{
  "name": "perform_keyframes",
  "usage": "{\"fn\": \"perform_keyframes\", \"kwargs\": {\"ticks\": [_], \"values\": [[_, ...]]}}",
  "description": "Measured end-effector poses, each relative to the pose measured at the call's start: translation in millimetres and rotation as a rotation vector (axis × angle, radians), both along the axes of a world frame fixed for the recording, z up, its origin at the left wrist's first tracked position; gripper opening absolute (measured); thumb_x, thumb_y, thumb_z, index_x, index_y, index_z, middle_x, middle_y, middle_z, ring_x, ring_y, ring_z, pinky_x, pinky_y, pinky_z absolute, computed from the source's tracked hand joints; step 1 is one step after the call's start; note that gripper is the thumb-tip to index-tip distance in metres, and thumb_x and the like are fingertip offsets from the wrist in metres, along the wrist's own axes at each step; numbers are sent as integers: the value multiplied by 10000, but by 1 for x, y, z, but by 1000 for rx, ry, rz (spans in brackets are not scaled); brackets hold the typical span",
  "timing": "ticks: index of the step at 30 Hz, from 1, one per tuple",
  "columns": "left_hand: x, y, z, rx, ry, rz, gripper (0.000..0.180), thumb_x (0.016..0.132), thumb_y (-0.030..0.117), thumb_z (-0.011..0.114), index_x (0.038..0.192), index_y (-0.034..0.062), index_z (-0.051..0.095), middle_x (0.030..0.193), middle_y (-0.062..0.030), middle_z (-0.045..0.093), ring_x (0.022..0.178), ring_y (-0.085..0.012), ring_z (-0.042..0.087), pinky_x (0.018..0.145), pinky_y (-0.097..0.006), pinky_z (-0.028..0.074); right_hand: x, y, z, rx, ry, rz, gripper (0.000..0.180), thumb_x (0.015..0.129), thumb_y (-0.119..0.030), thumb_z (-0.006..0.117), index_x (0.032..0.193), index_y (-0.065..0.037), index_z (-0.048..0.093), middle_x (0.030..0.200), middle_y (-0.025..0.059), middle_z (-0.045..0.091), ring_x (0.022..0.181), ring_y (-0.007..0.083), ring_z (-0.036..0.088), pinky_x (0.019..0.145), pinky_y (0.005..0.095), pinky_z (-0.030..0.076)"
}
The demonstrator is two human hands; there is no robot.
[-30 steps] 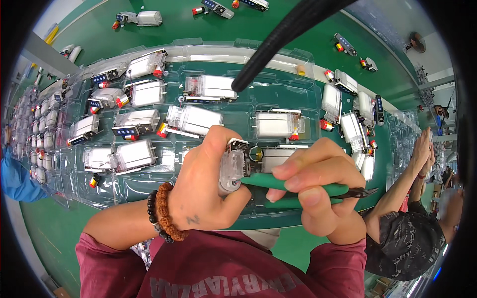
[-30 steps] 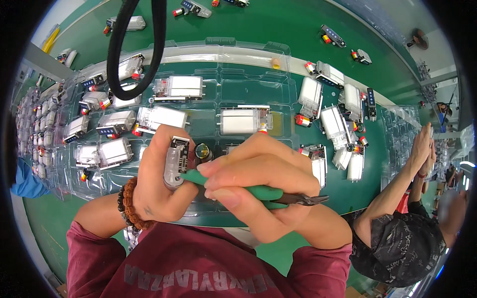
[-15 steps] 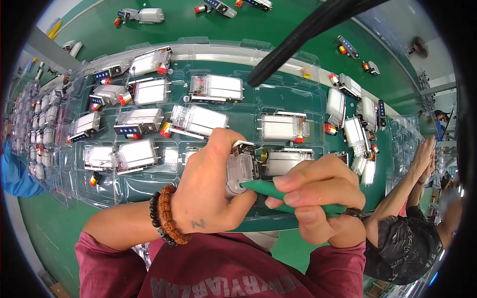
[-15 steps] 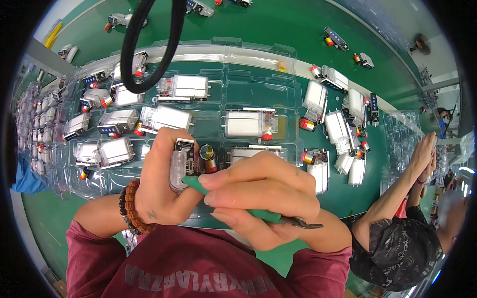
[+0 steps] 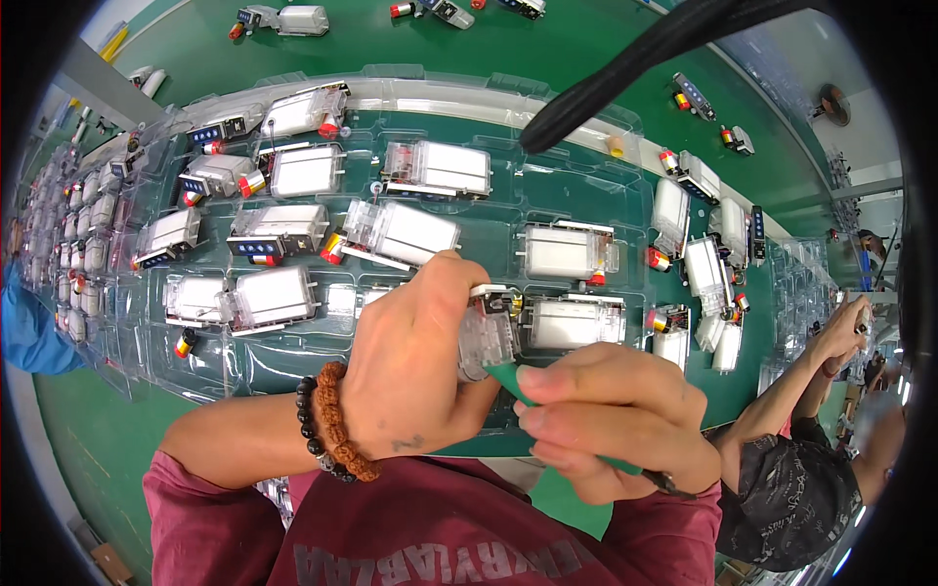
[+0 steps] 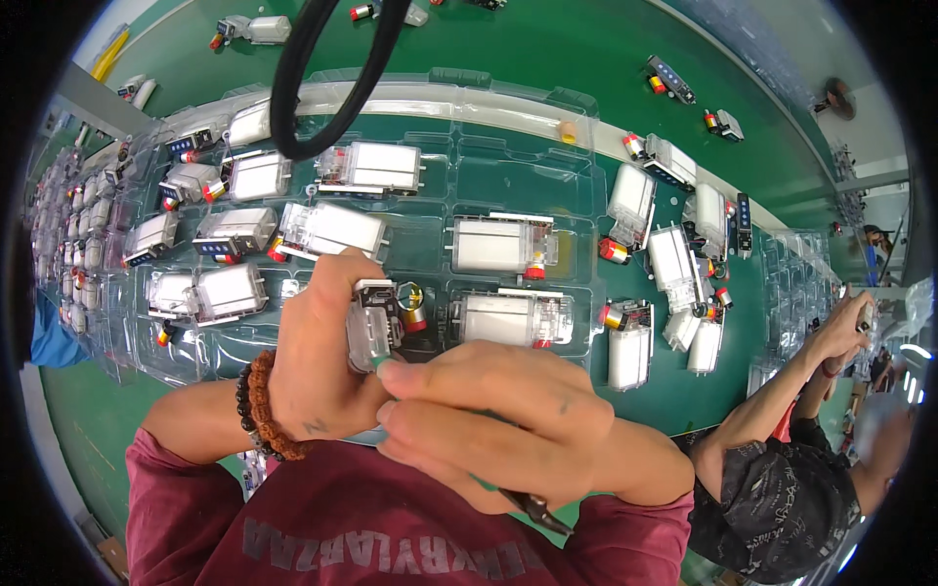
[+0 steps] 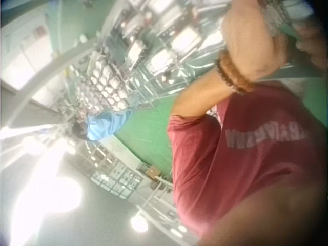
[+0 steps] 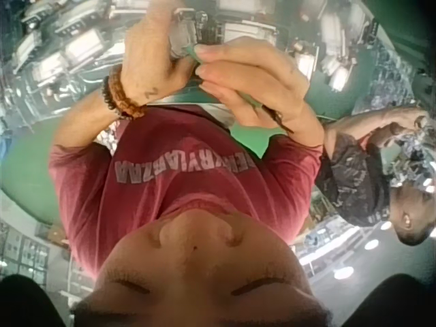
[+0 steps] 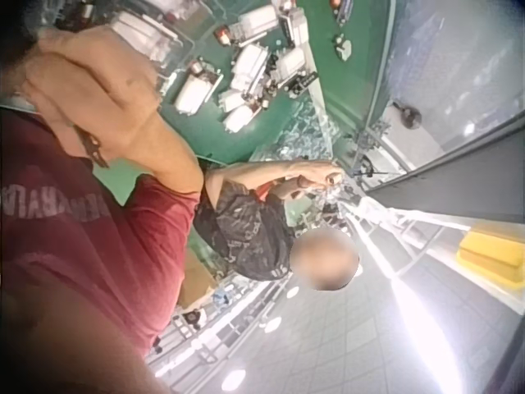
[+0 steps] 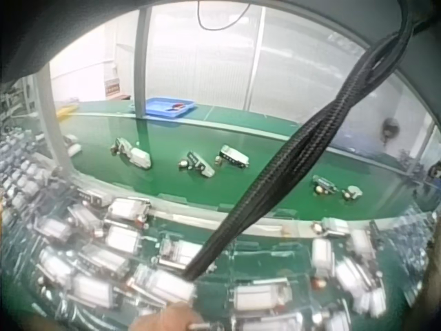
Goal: The person uses a green-handled screwdriver to tighten screws on small white electronic devices. They pick up each device from a tray, secure the casing, and place it back down, repeating this process for multiple units.
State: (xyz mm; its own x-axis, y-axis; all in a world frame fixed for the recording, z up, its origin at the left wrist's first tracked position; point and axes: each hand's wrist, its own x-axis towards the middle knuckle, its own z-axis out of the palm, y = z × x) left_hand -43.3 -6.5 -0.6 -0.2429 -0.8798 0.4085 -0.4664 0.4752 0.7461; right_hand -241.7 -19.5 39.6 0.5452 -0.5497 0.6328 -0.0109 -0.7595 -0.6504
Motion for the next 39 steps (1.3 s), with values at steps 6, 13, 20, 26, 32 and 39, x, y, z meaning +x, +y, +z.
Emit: {"fn": "perform_keyframes", "kwargs": {"ticks": [6, 13, 20, 26, 32, 39], "values": [[0, -1, 1, 7, -37, -1, 603, 623, -8, 717, 1155, -20, 433, 847, -214, 565, 715, -453, 595, 602, -477, 485, 3, -2, -6, -183, 1, 34, 262, 694, -33, 782, 936, 37, 709, 1102, 241, 668, 734, 273, 684, 599, 311, 576], [0, 1, 2, 84, 56, -14, 600, 655, 16, 741, 1167, -4, 427, 844, -214, 577, 710, -457, 605, 613, -476, 491, -9, 8, 2, 319, -121, -70, 228, 771, 30, 733, 996, 19, 705, 1042, 210, 700, 800, 246, 684, 695, 310, 561], [1, 0, 2, 75, 80, -24, 589, 669, 26, 747, 1165, -3, 429, 852, -215, 580, 721, -459, 609, 615, -466, 492, -11, 1, 1, 415, -118, -28, 233, 771, 36, 731, 1001, 12, 706, 992, 191, 716, 819, 239, 694, 692, 304, 559], [1, 2, 0, 72, 24, 1, 599, 617, -16, 711, 1147, -6, 432, 835, -214, 576, 719, -467, 601, 606, -476, 487, -9, -12, 6, 247, 11, 58, 218, 747, 34, 753, 962, 15, 720, 998, 187, 713, 750, 241, 700, 625, 299, 557], [2, -2, -1, 66, 37, -9, 592, 627, -21, 703, 1151, -12, 427, 789, -205, 568, 688, -470, 595, 595, -476, 482, -6, -6, 4, 213, -45, 34, 220, 761, 38, 745, 977, 8, 717, 1021, 184, 712, 746, 232, 692, 644, 308, 559], [-1, -2, 0, 52, 94, -18, 535, 702, 5, 708, 1156, -15, 426, 771, -200, 568, 662, -454, 594, 574, -467, 470, -8, 1, -1, 437, -166, -56, 185, 807, 17, 725, 991, -3, 712, 1016, 190, 714, 805, 225, 695, 704, 311, 560]]}}
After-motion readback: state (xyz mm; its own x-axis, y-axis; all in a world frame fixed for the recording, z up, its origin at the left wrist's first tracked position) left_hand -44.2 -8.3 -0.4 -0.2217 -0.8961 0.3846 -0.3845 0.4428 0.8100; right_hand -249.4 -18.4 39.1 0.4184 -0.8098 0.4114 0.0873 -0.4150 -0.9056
